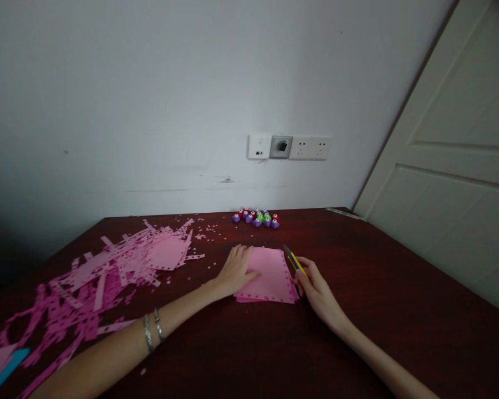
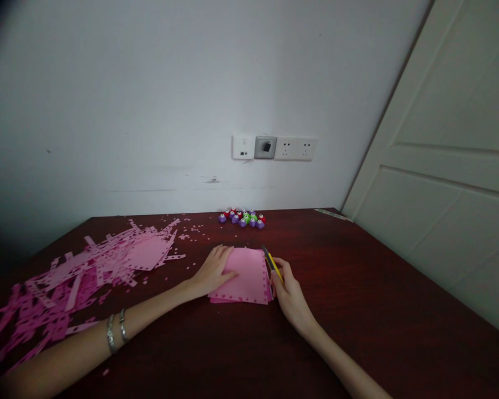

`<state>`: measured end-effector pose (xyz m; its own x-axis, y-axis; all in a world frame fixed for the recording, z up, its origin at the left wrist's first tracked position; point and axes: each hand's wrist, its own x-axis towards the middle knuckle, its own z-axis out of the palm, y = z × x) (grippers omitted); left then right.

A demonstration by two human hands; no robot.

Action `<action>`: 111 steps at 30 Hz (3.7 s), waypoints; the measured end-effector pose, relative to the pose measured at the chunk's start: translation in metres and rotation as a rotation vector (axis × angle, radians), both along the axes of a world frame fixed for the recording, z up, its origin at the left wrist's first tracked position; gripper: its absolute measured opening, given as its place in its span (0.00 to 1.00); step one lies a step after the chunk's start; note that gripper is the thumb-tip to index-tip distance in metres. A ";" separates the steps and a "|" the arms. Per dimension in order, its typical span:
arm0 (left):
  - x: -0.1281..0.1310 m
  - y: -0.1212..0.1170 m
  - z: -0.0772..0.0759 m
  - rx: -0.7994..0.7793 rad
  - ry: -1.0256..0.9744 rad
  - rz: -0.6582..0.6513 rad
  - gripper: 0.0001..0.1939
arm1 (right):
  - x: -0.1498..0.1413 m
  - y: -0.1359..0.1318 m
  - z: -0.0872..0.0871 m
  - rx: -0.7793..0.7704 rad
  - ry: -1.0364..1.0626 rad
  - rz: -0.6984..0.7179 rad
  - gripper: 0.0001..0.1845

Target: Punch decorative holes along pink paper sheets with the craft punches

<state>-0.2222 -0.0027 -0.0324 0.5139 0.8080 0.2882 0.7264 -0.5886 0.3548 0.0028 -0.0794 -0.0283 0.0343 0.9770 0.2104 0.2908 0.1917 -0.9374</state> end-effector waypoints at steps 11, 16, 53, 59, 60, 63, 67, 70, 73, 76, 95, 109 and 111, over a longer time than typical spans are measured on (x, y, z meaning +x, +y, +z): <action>-0.008 0.016 0.000 -0.070 -0.349 0.099 0.24 | -0.002 -0.003 -0.003 0.013 -0.066 -0.010 0.23; -0.017 0.017 0.019 -0.047 -0.484 0.138 0.21 | 0.000 0.000 -0.010 0.017 -0.047 -0.003 0.24; -0.023 -0.072 0.021 -0.765 -0.890 0.181 0.35 | -0.001 0.071 -0.006 0.088 -0.867 0.119 0.35; -0.017 -0.075 0.032 -0.574 -0.395 0.100 0.44 | -0.004 0.080 -0.003 0.020 -0.827 0.045 0.36; -0.018 -0.075 0.037 -0.494 -0.247 0.111 0.44 | -0.003 0.081 -0.001 0.020 -0.767 0.055 0.36; -0.019 -0.079 0.047 -0.147 0.117 0.141 0.38 | 0.004 0.078 0.006 0.050 -0.517 0.057 0.28; -0.012 -0.083 0.039 -0.038 0.313 -0.164 0.28 | 0.014 0.059 0.019 0.128 -0.379 0.019 0.23; -0.007 -0.078 0.028 -0.088 0.321 -0.428 0.31 | 0.018 0.031 0.028 0.123 -0.417 0.078 0.22; -0.008 -0.067 0.021 -0.077 0.287 -0.560 0.31 | 0.020 -0.004 0.034 0.020 -0.491 0.071 0.23; -0.011 -0.059 0.019 -0.063 0.272 -0.591 0.31 | 0.017 -0.032 0.036 -0.041 -0.552 0.070 0.21; 0.018 -0.051 0.018 0.102 0.304 -0.407 0.28 | -0.018 -0.028 0.036 -0.122 -0.976 0.014 0.18; 0.019 -0.039 0.022 -0.002 0.361 -0.494 0.32 | -0.018 -0.022 0.021 -0.065 -1.132 0.004 0.19; 0.019 -0.038 0.023 -0.002 0.359 -0.502 0.32 | -0.018 -0.022 0.021 -0.061 -1.128 0.002 0.19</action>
